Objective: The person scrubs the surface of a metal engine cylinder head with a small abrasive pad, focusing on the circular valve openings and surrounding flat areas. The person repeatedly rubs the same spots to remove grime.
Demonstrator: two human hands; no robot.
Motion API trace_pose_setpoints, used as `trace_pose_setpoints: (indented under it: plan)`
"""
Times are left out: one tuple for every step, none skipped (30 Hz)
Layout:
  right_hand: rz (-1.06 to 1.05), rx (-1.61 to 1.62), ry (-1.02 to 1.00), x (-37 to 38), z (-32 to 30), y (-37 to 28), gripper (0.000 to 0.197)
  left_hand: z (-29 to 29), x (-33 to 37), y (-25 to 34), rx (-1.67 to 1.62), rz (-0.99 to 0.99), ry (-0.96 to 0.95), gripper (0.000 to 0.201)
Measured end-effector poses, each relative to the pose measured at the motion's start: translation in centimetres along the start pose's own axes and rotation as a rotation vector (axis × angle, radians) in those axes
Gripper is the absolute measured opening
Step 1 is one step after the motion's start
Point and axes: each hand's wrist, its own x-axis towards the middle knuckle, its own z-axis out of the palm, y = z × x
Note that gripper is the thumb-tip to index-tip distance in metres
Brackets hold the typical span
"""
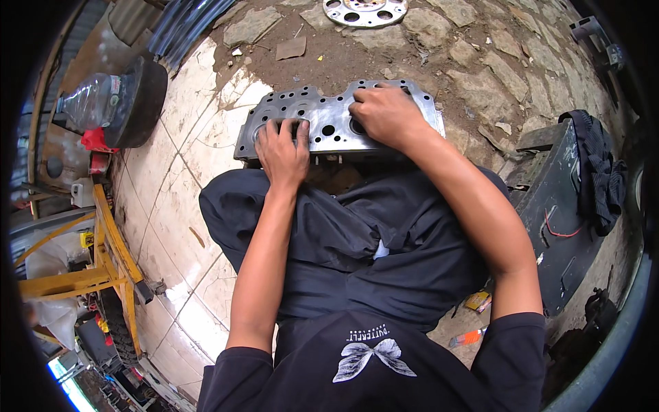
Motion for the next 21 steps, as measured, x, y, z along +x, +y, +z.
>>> trace_pose_setpoints:
  plan:
    - [-0.02, -0.025, 0.003, 0.1, 0.4, -0.1, 0.021, -0.1, 0.0, 0.1, 0.017, -0.004, -0.014, 0.041]
    - [-0.04, -0.05, 0.006, 0.0, 0.6, 0.0, 0.021, -0.1, 0.2, 0.3, 0.035, -0.007, -0.027, 0.041]
    - [0.004, 0.027, 0.024, -0.2, 0.5, 0.0, 0.021, -0.1, 0.1, 0.1, 0.031, 0.004, -0.016, 0.041]
    - [0.029, 0.015, 0.028, -0.3, 0.6, -0.2, 0.02, -0.1, 0.0, -0.1, 0.027, 0.015, -0.005, 0.041]
    - [0.054, 0.003, 0.031, -0.4, 0.7, -0.3, 0.019, -0.1, -0.1, -0.4, 0.022, 0.026, 0.005, 0.041]
    - [0.077, -0.014, 0.031, -0.6, 0.4, -0.4, 0.018, 0.0, 0.0, -0.3, 0.013, 0.017, -0.001, 0.043]
    - [0.067, -0.044, 0.013, -0.4, 0.4, -1.2, 0.018, 0.1, 0.1, -0.2, 0.003, 0.009, -0.007, 0.044]
    - [0.05, -0.042, 0.043, -0.4, 1.4, -1.9, 0.019, 0.2, 0.1, -0.1, -0.007, 0.0, -0.013, 0.045]
    - [0.075, 0.006, 0.039, -0.4, 1.2, -2.0, 0.019, 0.2, 0.1, -0.2, -0.004, -0.002, -0.018, 0.044]
    - [0.098, 0.054, 0.034, -0.4, 1.0, -2.1, 0.019, 0.1, 0.1, -0.3, -0.002, -0.004, -0.024, 0.044]
    - [0.127, 0.04, 0.065, -0.3, 0.9, -2.1, 0.02, 0.1, 0.0, -0.5, 0.001, -0.005, -0.029, 0.044]
    - [0.161, 0.029, 0.095, -0.3, 1.0, -2.2, 0.021, 0.0, 0.1, -0.3, -0.007, -0.006, -0.038, 0.043]
    - [0.195, 0.018, 0.124, -0.3, 1.1, -2.4, 0.022, 0.0, 0.2, -0.1, -0.014, -0.008, -0.046, 0.043]
    - [0.187, 0.03, 0.115, -0.3, 1.2, -2.6, 0.022, -0.1, 0.2, 0.1, -0.022, -0.009, -0.054, 0.043]
    - [0.175, 0.039, 0.105, -0.2, 1.1, -3.0, 0.022, 0.0, 0.2, 0.0, -0.015, -0.004, -0.038, 0.042]
    - [0.162, 0.048, 0.095, -0.1, 0.9, -3.3, 0.021, 0.1, 0.1, -0.2, -0.009, 0.002, -0.022, 0.042]
    - [0.223, 0.124, 0.104, -0.2, 0.9, -3.0, 0.02, 0.2, 0.1, -0.3, -0.002, 0.007, -0.005, 0.041]
    - [0.23, 0.104, 0.104, -0.2, 1.1, -3.0, 0.021, 0.1, 0.1, -0.2, -0.002, 0.007, -0.006, 0.042]
    - [0.237, 0.085, 0.104, -0.1, 1.3, -3.0, 0.021, 0.0, 0.1, 0.0, -0.002, 0.007, -0.007, 0.042]
    - [0.243, 0.065, 0.105, -0.1, 1.4, -3.0, 0.021, -0.1, 0.2, 0.1, -0.002, 0.007, -0.008, 0.042]
    - [0.304, 0.116, 0.079, 0.0, 1.2, -3.2, 0.02, 0.0, 0.1, 0.0, 0.0, 0.008, -0.005, 0.042]
